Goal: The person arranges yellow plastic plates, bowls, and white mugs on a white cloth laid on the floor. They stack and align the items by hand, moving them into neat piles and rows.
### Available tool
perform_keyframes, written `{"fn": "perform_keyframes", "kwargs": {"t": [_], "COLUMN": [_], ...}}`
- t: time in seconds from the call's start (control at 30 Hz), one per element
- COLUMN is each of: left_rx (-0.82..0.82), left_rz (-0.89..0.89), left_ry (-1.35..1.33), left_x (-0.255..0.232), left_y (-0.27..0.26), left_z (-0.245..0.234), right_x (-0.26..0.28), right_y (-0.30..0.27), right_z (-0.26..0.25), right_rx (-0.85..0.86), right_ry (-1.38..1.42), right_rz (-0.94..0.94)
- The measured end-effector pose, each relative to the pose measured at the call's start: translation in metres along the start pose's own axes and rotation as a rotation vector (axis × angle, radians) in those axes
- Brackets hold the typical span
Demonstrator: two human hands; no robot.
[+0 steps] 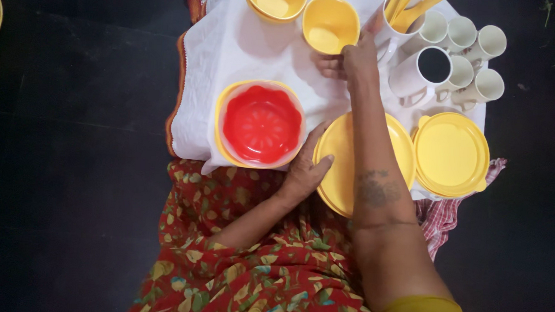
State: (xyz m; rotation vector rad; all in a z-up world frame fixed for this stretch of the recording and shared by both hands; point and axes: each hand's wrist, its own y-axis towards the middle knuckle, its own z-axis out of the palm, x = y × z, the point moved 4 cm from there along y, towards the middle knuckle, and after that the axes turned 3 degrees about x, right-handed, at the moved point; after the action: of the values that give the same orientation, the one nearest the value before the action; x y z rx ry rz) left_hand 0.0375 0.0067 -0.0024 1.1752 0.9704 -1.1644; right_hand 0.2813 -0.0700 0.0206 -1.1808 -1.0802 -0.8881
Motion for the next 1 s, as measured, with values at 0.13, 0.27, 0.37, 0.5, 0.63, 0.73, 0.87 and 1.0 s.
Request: {"fn": "perform_keyframes", "kwargs": {"t": [0.13, 0.27, 0.37, 0.5, 0.63, 0.73, 0.87, 1.0], "left_rx": [0.005, -0.002, -0.004, -0.004, 0.016, 0.014, -0.005, -0.026], "left_rz": [0.015, 0.009, 0.043, 0.035, -0.006, -0.008, -0.004, -0.033], "left_ry": [0.009, -0.005, 0.039, 0.014, -0.101, -0.045, 0.042, 0.001], "left_x": [-0.004, -0.004, -0.001, 0.006, 0.009, 0.007, 0.005, 0.001], "left_y": [-0.001, 0.000, -0.001, -0.002, 0.000, 0.000, 0.003, 0.000], "left_z": [-0.001, 0.001, -0.001, 0.001, 0.003, 0.002, 0.002, 0.005], "right_x": [0.004, 0.002, 0.001, 0.008, 0.018, 0.024, 0.026, 0.024], "right_y": [-0.008, -0.012, -0.014, -0.029, -0.071, -0.126, -0.198, -0.251], "right_z": [0.005, 0.015, 0.021, 0.013, -0.025, -0.062, -0.100, -0.111], "right_rx": [0.016, -0.049, 0.034, 0.243, 0.238, 0.198, -0.130, -0.273], "right_ry": [0.151, 0.264, 0.447, 0.374, -0.044, -0.344, -0.891, -1.288], "right_rz": [0.016, 0.021, -0.022, 0.013, 0.073, -0.189, -0.393, -0.582]}}
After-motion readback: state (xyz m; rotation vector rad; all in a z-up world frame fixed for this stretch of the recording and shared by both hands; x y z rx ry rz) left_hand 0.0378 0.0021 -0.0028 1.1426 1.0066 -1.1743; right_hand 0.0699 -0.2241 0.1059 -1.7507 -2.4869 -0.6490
